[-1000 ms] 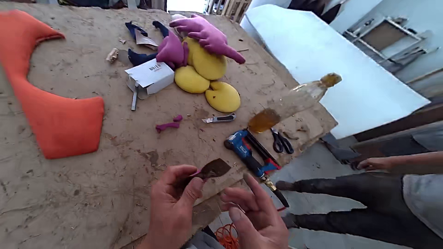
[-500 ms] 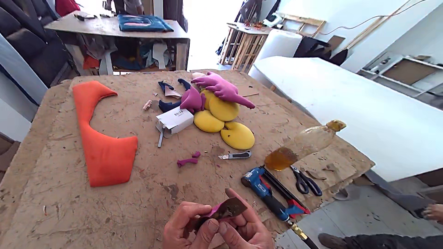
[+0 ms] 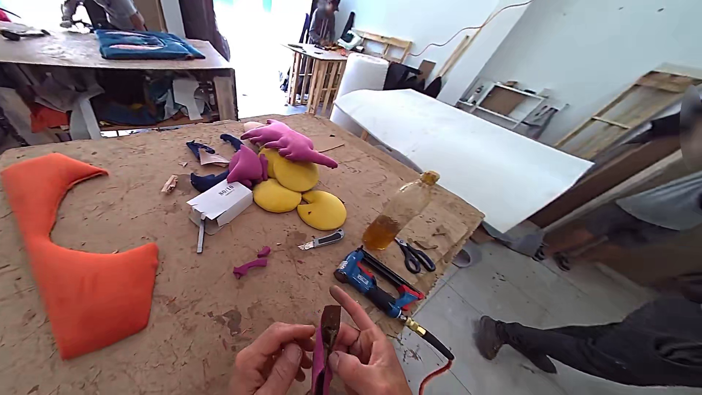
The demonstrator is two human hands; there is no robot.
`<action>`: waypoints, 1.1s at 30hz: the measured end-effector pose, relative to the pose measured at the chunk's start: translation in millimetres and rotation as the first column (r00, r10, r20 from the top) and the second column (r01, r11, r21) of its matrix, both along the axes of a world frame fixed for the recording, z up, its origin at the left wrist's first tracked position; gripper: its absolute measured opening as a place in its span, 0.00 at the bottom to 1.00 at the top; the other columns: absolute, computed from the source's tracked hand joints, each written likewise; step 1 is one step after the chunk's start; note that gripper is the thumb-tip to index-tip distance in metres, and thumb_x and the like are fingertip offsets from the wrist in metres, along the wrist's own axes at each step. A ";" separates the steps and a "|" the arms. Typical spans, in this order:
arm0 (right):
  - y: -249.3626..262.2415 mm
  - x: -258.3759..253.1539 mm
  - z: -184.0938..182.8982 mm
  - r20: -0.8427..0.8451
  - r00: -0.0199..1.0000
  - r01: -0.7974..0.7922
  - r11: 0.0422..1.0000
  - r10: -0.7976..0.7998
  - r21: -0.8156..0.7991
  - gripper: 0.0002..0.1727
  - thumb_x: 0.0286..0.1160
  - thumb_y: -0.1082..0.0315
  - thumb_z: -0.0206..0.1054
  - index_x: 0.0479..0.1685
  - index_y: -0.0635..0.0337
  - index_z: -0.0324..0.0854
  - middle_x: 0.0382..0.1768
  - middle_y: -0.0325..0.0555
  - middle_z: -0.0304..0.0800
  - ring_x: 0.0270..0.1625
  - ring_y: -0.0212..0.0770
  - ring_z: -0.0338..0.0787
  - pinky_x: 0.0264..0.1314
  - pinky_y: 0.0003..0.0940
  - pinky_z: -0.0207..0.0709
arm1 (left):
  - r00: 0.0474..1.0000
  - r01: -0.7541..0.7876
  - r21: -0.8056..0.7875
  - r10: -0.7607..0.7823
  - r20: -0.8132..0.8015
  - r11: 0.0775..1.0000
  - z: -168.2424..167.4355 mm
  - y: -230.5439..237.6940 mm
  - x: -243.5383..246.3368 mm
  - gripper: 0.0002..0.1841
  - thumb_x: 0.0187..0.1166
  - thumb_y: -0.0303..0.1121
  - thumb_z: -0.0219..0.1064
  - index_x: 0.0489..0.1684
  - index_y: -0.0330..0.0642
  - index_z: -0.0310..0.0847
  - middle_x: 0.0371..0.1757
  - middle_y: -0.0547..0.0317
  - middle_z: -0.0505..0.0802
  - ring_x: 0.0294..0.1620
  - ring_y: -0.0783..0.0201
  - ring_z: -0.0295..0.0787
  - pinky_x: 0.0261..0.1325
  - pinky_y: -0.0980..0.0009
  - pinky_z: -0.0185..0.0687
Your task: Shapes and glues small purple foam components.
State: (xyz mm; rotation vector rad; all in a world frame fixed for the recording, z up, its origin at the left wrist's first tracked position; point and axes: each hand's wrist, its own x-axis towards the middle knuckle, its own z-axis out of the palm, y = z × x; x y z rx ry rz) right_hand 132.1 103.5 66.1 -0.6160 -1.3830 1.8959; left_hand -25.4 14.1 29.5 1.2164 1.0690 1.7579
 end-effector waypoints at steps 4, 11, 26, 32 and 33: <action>5.6 14.0 7.8 0.036 0.999 -0.010 0.996 0.007 0.083 0.53 0.59 0.87 0.63 0.91 0.74 0.34 0.46 0.46 0.94 0.41 0.35 0.95 0.48 0.35 0.91 | 0.996 0.051 0.000 -0.051 0.067 0.999 4.4 6.3 14.3 0.14 0.90 0.31 0.58 0.61 0.38 0.89 0.57 0.56 0.93 0.46 0.70 0.92 0.48 0.71 0.92; 9.7 23.2 24.4 0.132 0.991 -0.002 0.984 -0.022 0.180 0.54 0.57 0.85 0.65 0.90 0.72 0.38 0.44 0.44 0.91 0.35 0.35 0.92 0.37 0.33 0.90 | 0.988 0.123 0.018 -0.124 0.090 0.992 7.7 10.8 19.3 0.14 0.89 0.34 0.60 0.58 0.39 0.91 0.58 0.58 0.91 0.48 0.71 0.89 0.50 0.72 0.91; 4.6 7.2 27.5 0.297 0.952 -0.155 0.950 0.071 0.272 0.50 0.56 0.81 0.69 0.88 0.71 0.51 0.32 0.37 0.83 0.25 0.32 0.84 0.26 0.29 0.83 | 0.895 -0.090 0.183 0.160 -0.417 0.979 4.8 -8.2 4.7 0.22 0.90 0.48 0.56 0.55 0.39 0.88 0.57 0.48 0.92 0.55 0.63 0.90 0.53 0.70 0.90; -4.0 8.3 17.4 0.339 0.940 -0.138 0.961 0.050 0.241 0.50 0.54 0.82 0.68 0.88 0.72 0.51 0.30 0.37 0.84 0.24 0.32 0.84 0.26 0.28 0.82 | 0.862 -0.081 0.150 0.145 -0.486 0.985 -3.4 -18.5 5.0 0.24 0.91 0.49 0.53 0.56 0.37 0.89 0.58 0.46 0.92 0.62 0.60 0.89 0.62 0.67 0.88; -5.3 7.8 16.8 0.341 0.939 -0.130 0.964 0.045 0.232 0.50 0.54 0.82 0.68 0.88 0.73 0.51 0.30 0.37 0.85 0.24 0.32 0.84 0.25 0.29 0.82 | 0.851 -0.075 0.146 0.140 -0.506 0.986 -3.2 -20.1 4.5 0.25 0.91 0.48 0.52 0.57 0.36 0.89 0.59 0.45 0.92 0.63 0.59 0.89 0.63 0.66 0.87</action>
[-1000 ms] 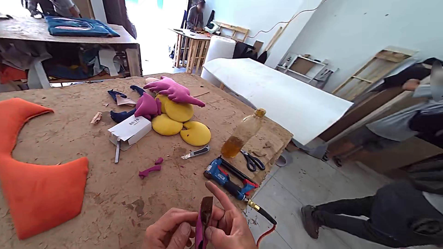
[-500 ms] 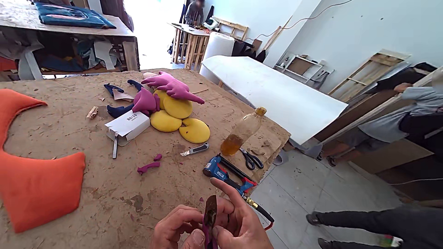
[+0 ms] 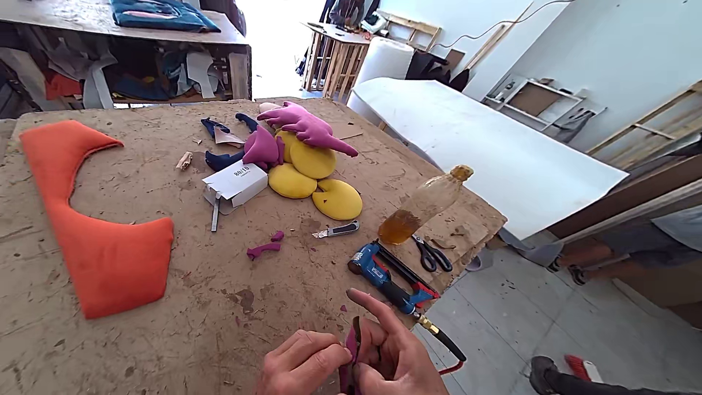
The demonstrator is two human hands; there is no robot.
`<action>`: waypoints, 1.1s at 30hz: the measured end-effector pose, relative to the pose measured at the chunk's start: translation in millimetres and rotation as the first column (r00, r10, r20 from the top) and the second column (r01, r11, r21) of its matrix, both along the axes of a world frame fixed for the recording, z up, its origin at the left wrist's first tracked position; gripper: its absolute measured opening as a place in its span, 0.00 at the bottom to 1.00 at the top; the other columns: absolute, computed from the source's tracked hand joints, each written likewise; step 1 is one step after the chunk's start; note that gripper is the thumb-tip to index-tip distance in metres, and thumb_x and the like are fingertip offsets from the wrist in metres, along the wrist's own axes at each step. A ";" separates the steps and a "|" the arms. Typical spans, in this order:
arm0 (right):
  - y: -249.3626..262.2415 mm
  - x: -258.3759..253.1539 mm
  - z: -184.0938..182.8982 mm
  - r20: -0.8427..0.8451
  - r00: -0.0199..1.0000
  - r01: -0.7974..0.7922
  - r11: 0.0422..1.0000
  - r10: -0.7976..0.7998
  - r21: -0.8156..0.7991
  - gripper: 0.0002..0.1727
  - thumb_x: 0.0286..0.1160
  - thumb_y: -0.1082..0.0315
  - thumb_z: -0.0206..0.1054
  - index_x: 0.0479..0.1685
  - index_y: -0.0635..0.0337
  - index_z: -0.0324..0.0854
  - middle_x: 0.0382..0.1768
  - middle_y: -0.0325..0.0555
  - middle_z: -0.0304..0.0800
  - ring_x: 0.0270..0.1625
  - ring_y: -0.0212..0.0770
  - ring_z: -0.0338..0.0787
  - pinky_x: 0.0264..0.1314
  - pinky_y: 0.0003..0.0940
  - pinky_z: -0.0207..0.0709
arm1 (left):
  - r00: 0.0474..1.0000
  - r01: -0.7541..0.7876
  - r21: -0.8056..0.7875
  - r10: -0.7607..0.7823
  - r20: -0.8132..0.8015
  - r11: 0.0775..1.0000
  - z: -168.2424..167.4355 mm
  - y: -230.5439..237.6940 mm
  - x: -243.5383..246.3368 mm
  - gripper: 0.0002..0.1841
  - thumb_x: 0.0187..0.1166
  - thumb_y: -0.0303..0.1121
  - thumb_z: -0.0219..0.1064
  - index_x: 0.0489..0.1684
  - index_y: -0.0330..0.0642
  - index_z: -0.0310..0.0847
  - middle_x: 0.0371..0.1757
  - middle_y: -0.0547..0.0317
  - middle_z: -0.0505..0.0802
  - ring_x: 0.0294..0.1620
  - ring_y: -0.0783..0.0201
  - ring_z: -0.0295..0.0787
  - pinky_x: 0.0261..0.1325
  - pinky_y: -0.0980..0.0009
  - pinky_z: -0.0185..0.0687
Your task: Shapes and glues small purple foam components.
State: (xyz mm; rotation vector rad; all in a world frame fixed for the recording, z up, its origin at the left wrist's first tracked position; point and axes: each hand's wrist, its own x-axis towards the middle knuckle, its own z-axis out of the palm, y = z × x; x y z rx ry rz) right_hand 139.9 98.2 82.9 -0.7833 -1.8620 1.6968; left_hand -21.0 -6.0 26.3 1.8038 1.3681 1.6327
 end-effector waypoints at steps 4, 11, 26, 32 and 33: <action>-4.3 1.1 -4.6 0.030 1.000 0.007 1.000 -0.006 -0.024 0.49 0.54 0.82 0.68 0.88 0.71 0.53 0.30 0.38 0.86 0.24 0.34 0.85 0.25 0.31 0.83 | 0.986 -0.051 0.011 0.052 -0.160 0.999 -1.4 -7.2 3.0 0.28 0.88 0.52 0.52 0.60 0.35 0.87 0.60 0.43 0.92 0.62 0.58 0.89 0.64 0.66 0.86; -5.5 -1.5 -9.3 0.011 1.000 -0.014 0.980 0.017 -0.199 0.46 0.55 0.80 0.67 0.86 0.68 0.58 0.31 0.40 0.88 0.26 0.35 0.87 0.29 0.32 0.85 | 0.960 0.243 -0.019 -0.238 0.145 0.970 -13.8 -5.3 -22.4 0.18 0.90 0.33 0.51 0.63 0.36 0.86 0.61 0.46 0.90 0.53 0.63 0.91 0.55 0.68 0.90; -19.0 -15.2 -0.3 0.088 0.993 -0.053 0.967 0.077 -0.249 0.44 0.54 0.75 0.73 0.82 0.62 0.64 0.26 0.35 0.86 0.21 0.32 0.85 0.22 0.29 0.84 | 0.997 0.081 0.038 -0.081 -0.004 0.996 -7.1 -21.7 -34.7 0.12 0.73 0.36 0.80 0.49 0.42 0.91 0.49 0.58 0.97 0.52 0.70 0.95 0.56 0.74 0.93; -24.2 -14.8 2.5 0.148 0.984 -0.073 0.977 0.104 -0.201 0.44 0.54 0.74 0.73 0.81 0.60 0.64 0.25 0.33 0.84 0.19 0.30 0.82 0.19 0.26 0.80 | 0.973 0.065 -0.021 -0.058 0.224 0.998 -9.9 -28.8 -20.4 0.13 0.66 0.36 0.85 0.42 0.41 0.92 0.43 0.57 0.96 0.49 0.68 0.95 0.52 0.74 0.93; -24.5 -14.1 2.3 0.159 0.982 -0.073 0.979 0.104 -0.189 0.43 0.55 0.73 0.73 0.81 0.60 0.64 0.26 0.33 0.85 0.20 0.31 0.83 0.20 0.27 0.81 | 0.971 0.053 -0.034 -0.043 0.235 0.998 -9.8 -30.5 -18.7 0.13 0.66 0.36 0.85 0.42 0.41 0.92 0.43 0.57 0.96 0.49 0.68 0.95 0.52 0.73 0.94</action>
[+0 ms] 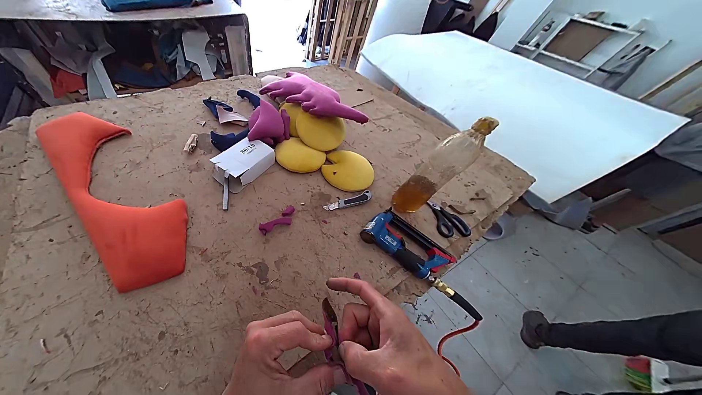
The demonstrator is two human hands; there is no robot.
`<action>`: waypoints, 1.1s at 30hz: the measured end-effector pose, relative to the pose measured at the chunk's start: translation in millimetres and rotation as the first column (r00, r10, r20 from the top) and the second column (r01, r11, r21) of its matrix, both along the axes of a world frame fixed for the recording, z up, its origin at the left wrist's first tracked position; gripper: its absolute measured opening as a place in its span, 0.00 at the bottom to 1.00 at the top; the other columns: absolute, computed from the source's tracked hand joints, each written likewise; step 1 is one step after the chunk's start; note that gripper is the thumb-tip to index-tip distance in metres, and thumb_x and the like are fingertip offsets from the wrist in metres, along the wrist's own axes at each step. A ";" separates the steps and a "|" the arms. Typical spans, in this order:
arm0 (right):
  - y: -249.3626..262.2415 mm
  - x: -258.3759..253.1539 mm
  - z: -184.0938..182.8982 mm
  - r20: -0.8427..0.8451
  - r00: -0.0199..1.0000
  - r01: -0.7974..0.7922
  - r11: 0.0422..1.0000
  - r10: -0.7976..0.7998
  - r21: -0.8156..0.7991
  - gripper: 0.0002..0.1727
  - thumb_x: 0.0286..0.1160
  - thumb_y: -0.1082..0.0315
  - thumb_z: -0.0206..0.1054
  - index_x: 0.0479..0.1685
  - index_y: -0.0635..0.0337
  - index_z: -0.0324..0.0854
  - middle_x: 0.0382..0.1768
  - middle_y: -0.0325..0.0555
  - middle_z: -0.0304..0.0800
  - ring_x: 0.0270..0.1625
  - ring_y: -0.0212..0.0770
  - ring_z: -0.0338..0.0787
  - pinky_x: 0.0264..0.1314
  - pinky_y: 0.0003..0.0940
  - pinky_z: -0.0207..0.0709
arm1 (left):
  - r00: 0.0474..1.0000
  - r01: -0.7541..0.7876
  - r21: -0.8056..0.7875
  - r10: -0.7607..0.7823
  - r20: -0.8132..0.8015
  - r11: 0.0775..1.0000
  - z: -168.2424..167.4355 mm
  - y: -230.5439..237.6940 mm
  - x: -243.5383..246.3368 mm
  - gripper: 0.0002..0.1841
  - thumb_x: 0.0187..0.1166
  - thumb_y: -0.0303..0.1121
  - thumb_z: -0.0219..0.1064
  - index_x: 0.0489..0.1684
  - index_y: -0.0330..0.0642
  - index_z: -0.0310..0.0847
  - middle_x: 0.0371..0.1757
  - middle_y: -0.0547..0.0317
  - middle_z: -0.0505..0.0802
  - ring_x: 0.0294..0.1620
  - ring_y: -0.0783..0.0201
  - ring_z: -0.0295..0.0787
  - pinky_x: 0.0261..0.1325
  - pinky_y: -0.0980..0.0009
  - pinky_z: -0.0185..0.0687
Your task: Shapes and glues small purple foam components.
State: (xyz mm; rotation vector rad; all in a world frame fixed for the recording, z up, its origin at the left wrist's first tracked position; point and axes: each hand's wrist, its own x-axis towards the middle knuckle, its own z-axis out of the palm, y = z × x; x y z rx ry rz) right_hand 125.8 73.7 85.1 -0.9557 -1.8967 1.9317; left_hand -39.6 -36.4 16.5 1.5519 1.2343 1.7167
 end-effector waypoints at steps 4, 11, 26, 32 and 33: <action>-1.9 -0.3 3.4 0.000 1.000 0.010 0.997 -0.010 0.082 0.43 0.58 0.74 0.74 0.82 0.59 0.64 0.28 0.34 0.88 0.23 0.32 0.87 0.24 0.28 0.84 | 0.995 -0.078 -0.005 0.078 -0.061 0.997 3.0 -7.8 4.8 0.12 0.69 0.35 0.83 0.45 0.42 0.91 0.47 0.57 0.96 0.51 0.67 0.95 0.53 0.72 0.95; -1.1 -0.7 -2.3 0.021 0.991 -0.131 0.983 0.129 0.129 0.45 0.55 0.73 0.74 0.83 0.58 0.63 0.29 0.33 0.86 0.24 0.31 0.87 0.25 0.27 0.85 | 0.960 -0.047 0.126 0.079 -0.269 0.991 1.0 -14.0 -10.4 0.09 0.73 0.37 0.81 0.42 0.41 0.94 0.46 0.56 0.98 0.50 0.69 0.95 0.55 0.75 0.92; -4.2 -4.9 -14.3 -0.267 0.954 0.045 0.814 0.138 0.580 0.37 0.77 0.69 0.69 0.86 0.48 0.59 0.57 0.38 0.94 0.57 0.40 0.95 0.56 0.39 0.93 | 0.289 0.101 -0.234 0.196 0.937 0.967 20.8 -24.6 15.5 0.03 0.73 0.22 0.74 0.40 0.36 0.91 0.36 0.44 0.96 0.33 0.61 0.96 0.40 0.67 0.94; -15.8 -13.2 -33.2 -0.405 0.910 0.239 0.681 0.092 0.692 0.47 0.66 0.74 0.78 0.88 0.36 0.59 0.56 0.31 0.95 0.56 0.35 0.95 0.61 0.31 0.92 | 0.263 -0.018 -0.319 0.312 0.913 0.948 38.2 -10.5 37.9 0.03 0.72 0.19 0.74 0.38 0.31 0.89 0.35 0.43 0.96 0.29 0.60 0.95 0.37 0.66 0.94; -15.1 -13.7 -33.3 -0.410 0.909 0.267 0.655 0.072 0.707 0.47 0.65 0.74 0.78 0.87 0.36 0.61 0.55 0.29 0.95 0.55 0.33 0.96 0.60 0.29 0.92 | 0.289 -0.045 -0.325 0.323 0.901 0.945 39.1 -9.2 39.8 0.03 0.71 0.19 0.75 0.37 0.31 0.88 0.34 0.43 0.96 0.29 0.60 0.95 0.37 0.65 0.94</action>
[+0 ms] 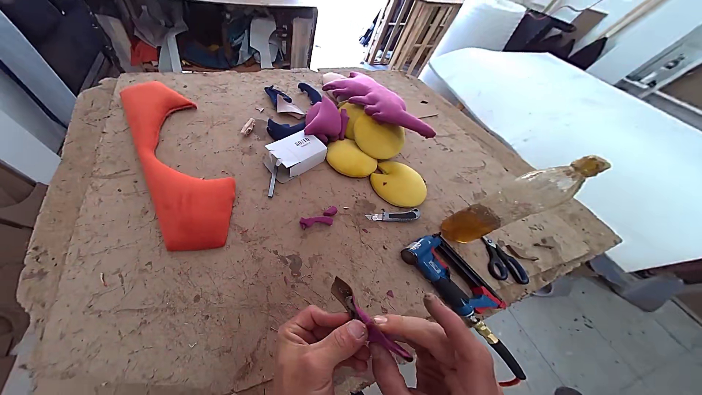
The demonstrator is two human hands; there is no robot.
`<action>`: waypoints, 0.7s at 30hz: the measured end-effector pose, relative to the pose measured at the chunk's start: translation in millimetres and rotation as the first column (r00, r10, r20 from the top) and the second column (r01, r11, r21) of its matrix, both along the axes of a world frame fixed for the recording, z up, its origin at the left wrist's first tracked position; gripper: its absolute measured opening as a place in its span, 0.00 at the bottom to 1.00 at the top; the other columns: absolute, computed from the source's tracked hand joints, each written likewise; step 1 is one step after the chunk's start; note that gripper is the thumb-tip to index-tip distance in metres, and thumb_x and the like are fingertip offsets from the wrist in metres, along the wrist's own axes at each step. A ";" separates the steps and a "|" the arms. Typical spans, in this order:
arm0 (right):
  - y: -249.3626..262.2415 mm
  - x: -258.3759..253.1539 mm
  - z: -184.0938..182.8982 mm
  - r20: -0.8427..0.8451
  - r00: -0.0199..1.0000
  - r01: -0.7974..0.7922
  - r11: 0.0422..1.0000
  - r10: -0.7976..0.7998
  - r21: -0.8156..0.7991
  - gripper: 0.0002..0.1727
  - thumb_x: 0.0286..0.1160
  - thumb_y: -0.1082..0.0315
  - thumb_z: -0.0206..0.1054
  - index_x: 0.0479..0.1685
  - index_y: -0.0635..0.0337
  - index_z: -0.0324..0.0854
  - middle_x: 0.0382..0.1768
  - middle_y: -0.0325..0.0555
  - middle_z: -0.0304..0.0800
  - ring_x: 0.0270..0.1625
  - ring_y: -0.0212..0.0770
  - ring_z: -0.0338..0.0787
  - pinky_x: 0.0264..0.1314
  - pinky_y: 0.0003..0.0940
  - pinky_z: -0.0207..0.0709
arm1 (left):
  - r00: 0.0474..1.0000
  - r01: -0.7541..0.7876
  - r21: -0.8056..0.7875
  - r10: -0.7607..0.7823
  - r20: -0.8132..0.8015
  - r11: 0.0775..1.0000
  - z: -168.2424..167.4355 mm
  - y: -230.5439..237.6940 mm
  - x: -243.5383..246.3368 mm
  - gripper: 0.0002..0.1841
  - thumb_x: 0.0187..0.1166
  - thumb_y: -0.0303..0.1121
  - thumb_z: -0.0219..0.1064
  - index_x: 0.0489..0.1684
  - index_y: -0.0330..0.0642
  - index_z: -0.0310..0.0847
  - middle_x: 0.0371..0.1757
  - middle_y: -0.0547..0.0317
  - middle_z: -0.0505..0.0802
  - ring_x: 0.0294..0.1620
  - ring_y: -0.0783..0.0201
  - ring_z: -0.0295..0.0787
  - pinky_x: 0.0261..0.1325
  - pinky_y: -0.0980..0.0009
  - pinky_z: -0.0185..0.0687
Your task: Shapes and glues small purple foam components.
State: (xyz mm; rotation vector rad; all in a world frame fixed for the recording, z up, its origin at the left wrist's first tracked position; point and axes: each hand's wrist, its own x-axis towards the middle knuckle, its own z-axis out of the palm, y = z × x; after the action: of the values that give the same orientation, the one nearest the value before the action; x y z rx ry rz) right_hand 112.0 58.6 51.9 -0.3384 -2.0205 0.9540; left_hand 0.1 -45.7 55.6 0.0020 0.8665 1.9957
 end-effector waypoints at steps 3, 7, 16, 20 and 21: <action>-0.4 -1.8 4.8 -0.015 0.999 0.038 0.999 -0.038 -0.029 0.43 0.61 0.75 0.78 0.81 0.41 0.66 0.49 0.26 0.96 0.52 0.30 0.95 0.55 0.26 0.92 | 0.995 -0.049 0.024 0.051 -0.083 0.999 -0.9 1.9 7.0 0.04 0.69 0.17 0.76 0.36 0.31 0.88 0.33 0.44 0.96 0.29 0.61 0.95 0.37 0.65 0.95; -5.8 -3.9 9.2 -0.002 0.998 0.062 0.995 -0.062 -0.072 0.39 0.60 0.77 0.78 0.76 0.46 0.70 0.44 0.25 0.95 0.49 0.27 0.95 0.51 0.22 0.91 | 0.986 -0.089 0.053 0.095 -0.137 0.995 -3.9 2.0 10.6 0.04 0.69 0.18 0.76 0.35 0.32 0.89 0.33 0.46 0.96 0.28 0.62 0.95 0.36 0.66 0.94; -0.5 -11.2 5.7 0.109 0.991 0.071 0.997 -0.071 0.007 0.41 0.61 0.75 0.77 0.79 0.55 0.64 0.42 0.29 0.95 0.49 0.28 0.95 0.54 0.26 0.92 | 0.994 -0.104 -0.077 0.107 0.037 0.992 -4.4 9.0 4.9 0.03 0.72 0.19 0.74 0.35 0.28 0.85 0.33 0.42 0.95 0.26 0.60 0.94 0.34 0.66 0.95; -1.3 -16.6 9.1 0.119 0.985 0.126 0.992 -0.126 0.005 0.36 0.57 0.75 0.76 0.72 0.59 0.69 0.36 0.29 0.93 0.44 0.26 0.94 0.49 0.23 0.91 | 0.989 -0.146 -0.048 0.146 -0.012 0.988 -7.4 10.9 7.9 0.03 0.71 0.18 0.74 0.33 0.28 0.86 0.32 0.43 0.95 0.27 0.60 0.95 0.34 0.65 0.95; -2.2 -18.0 10.1 0.121 0.984 0.133 0.991 -0.130 -0.016 0.35 0.57 0.75 0.76 0.70 0.60 0.70 0.35 0.29 0.93 0.44 0.26 0.94 0.47 0.23 0.91 | 0.987 -0.161 -0.040 0.160 -0.030 0.986 -8.6 11.1 8.3 0.03 0.70 0.18 0.75 0.33 0.28 0.86 0.31 0.43 0.95 0.26 0.60 0.95 0.34 0.65 0.95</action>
State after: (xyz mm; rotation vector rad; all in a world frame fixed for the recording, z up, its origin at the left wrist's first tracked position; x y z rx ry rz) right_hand 94.0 56.4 62.0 -0.5472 -2.0681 0.8952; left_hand 8.4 -34.6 47.0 -0.0680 0.9516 2.1306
